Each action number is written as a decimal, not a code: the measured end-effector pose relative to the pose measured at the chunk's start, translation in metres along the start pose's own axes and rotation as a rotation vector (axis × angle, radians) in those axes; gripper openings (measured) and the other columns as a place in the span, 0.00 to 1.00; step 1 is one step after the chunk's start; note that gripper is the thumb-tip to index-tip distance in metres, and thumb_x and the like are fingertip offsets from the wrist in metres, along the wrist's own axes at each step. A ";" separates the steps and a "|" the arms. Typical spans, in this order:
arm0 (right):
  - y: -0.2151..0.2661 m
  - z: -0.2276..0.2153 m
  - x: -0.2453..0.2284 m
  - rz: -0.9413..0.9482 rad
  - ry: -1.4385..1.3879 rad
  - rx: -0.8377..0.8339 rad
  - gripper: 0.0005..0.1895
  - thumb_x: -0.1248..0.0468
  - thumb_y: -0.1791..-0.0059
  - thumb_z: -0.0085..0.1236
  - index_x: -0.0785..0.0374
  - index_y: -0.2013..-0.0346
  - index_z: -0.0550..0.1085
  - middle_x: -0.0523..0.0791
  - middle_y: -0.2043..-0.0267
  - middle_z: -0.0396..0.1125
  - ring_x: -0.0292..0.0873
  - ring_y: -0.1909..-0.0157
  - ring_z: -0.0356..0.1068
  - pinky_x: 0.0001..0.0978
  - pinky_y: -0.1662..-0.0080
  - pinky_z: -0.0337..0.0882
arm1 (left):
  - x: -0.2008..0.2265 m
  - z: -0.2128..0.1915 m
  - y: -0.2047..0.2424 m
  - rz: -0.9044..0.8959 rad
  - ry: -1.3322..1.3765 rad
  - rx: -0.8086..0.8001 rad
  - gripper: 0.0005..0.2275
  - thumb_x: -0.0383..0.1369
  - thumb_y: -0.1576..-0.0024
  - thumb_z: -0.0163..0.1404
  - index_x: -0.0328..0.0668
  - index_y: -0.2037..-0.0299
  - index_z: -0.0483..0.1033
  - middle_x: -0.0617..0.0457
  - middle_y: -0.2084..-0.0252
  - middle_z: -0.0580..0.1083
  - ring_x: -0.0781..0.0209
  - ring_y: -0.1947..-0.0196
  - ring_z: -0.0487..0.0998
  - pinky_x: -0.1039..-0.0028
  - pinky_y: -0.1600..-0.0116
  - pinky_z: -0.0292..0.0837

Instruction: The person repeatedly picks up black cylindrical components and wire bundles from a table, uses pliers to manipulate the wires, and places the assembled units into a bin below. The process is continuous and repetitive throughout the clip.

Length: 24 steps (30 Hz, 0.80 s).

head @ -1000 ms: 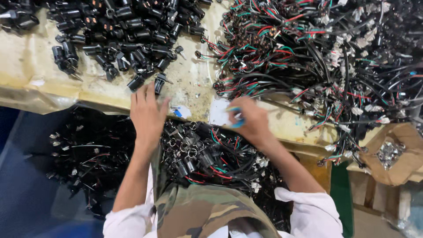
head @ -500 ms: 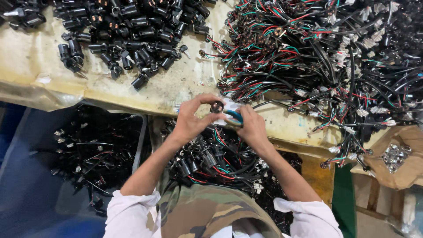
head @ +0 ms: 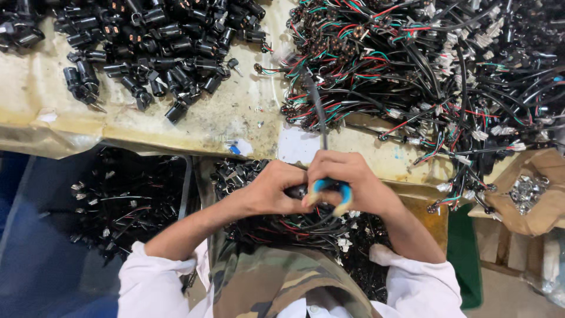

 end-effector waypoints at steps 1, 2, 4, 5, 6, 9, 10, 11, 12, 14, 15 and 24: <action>-0.008 0.001 -0.002 -0.020 -0.013 -0.043 0.11 0.67 0.58 0.65 0.65 0.64 0.74 0.46 0.63 0.70 0.46 0.61 0.73 0.34 0.59 0.73 | 0.001 0.000 0.000 0.019 -0.005 -0.041 0.12 0.36 0.54 0.67 0.43 0.68 0.77 0.49 0.73 0.74 0.52 0.73 0.78 0.66 0.68 0.70; -0.016 0.006 -0.003 -0.041 -0.026 -0.086 0.10 0.66 0.57 0.66 0.64 0.65 0.73 0.45 0.64 0.70 0.46 0.61 0.73 0.34 0.59 0.72 | 0.003 -0.001 0.000 0.037 -0.009 -0.081 0.12 0.36 0.55 0.66 0.43 0.67 0.78 0.49 0.73 0.74 0.50 0.73 0.78 0.66 0.68 0.71; -0.019 0.013 -0.001 -0.008 0.000 0.031 0.10 0.64 0.54 0.66 0.64 0.66 0.72 0.45 0.65 0.70 0.46 0.63 0.72 0.34 0.60 0.71 | 0.007 -0.008 0.001 -0.049 -0.029 0.059 0.10 0.35 0.53 0.64 0.43 0.69 0.76 0.50 0.73 0.74 0.53 0.73 0.79 0.67 0.66 0.73; -0.017 0.014 0.000 0.029 0.051 0.186 0.11 0.64 0.53 0.66 0.64 0.66 0.72 0.45 0.65 0.70 0.45 0.63 0.72 0.34 0.60 0.71 | 0.009 -0.013 -0.001 -0.085 -0.047 0.136 0.09 0.34 0.52 0.63 0.44 0.70 0.75 0.51 0.73 0.74 0.54 0.73 0.80 0.67 0.66 0.74; -0.011 0.014 0.001 0.065 0.101 0.342 0.11 0.63 0.53 0.66 0.64 0.67 0.71 0.45 0.65 0.70 0.45 0.64 0.72 0.34 0.60 0.71 | 0.014 -0.014 -0.003 -0.073 -0.086 0.167 0.09 0.34 0.53 0.63 0.44 0.69 0.76 0.51 0.73 0.75 0.53 0.73 0.79 0.67 0.66 0.74; 0.022 0.019 -0.004 -0.040 0.109 0.391 0.11 0.57 0.49 0.58 0.61 0.67 0.71 0.43 0.65 0.68 0.43 0.65 0.70 0.33 0.62 0.68 | 0.031 -0.007 -0.002 -0.036 -0.243 0.215 0.09 0.34 0.56 0.63 0.44 0.68 0.78 0.51 0.73 0.75 0.51 0.75 0.77 0.65 0.70 0.71; 0.034 0.022 -0.003 -0.103 -0.548 0.435 0.16 0.53 0.49 0.62 0.60 0.73 0.71 0.41 0.70 0.67 0.40 0.71 0.66 0.32 0.67 0.65 | 0.035 0.001 -0.001 -0.018 -0.332 0.217 0.08 0.34 0.56 0.63 0.45 0.70 0.78 0.52 0.75 0.74 0.51 0.77 0.76 0.64 0.73 0.68; 0.042 0.025 -0.001 -0.160 -1.209 0.448 0.21 0.49 0.50 0.65 0.58 0.78 0.70 0.39 0.74 0.65 0.37 0.77 0.62 0.32 0.71 0.61 | 0.039 0.010 0.001 -0.002 -0.423 0.223 0.07 0.33 0.56 0.64 0.46 0.71 0.79 0.53 0.77 0.73 0.51 0.80 0.75 0.63 0.76 0.65; 0.047 0.028 -0.004 -0.166 -1.215 0.383 0.25 0.44 0.51 0.64 0.57 0.78 0.67 0.39 0.76 0.63 0.37 0.78 0.58 0.31 0.72 0.58 | 0.043 0.018 0.005 0.052 -0.399 0.213 0.09 0.35 0.56 0.65 0.45 0.71 0.78 0.52 0.77 0.72 0.51 0.80 0.74 0.62 0.76 0.65; 0.049 0.036 -0.012 -0.193 -1.221 0.252 0.33 0.33 0.54 0.62 0.56 0.76 0.60 0.38 0.78 0.58 0.36 0.79 0.52 0.30 0.75 0.52 | 0.048 0.033 0.010 0.166 -0.362 0.190 0.14 0.39 0.55 0.66 0.42 0.70 0.75 0.52 0.77 0.69 0.52 0.80 0.73 0.62 0.75 0.64; 0.047 0.039 -0.012 -0.162 -1.227 0.297 0.33 0.33 0.53 0.61 0.56 0.77 0.60 0.38 0.80 0.58 0.36 0.80 0.52 0.30 0.76 0.53 | 0.047 0.037 0.010 0.133 -0.342 0.197 0.14 0.40 0.54 0.66 0.43 0.71 0.74 0.52 0.76 0.69 0.51 0.79 0.73 0.63 0.74 0.65; 0.036 0.014 -0.010 0.016 -0.970 0.292 0.28 0.38 0.48 0.58 0.57 0.73 0.64 0.39 0.82 0.56 0.37 0.82 0.53 0.30 0.76 0.54 | 0.072 -0.008 -0.017 0.116 -0.127 -0.089 0.12 0.39 0.51 0.62 0.43 0.68 0.75 0.53 0.72 0.72 0.50 0.70 0.76 0.61 0.66 0.69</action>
Point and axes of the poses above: each hand's wrist, its own y-axis away from the middle knuckle, its own z-axis out of the palm, x = y × z, the point moved 4 cm from there along -y, towards the middle knuckle
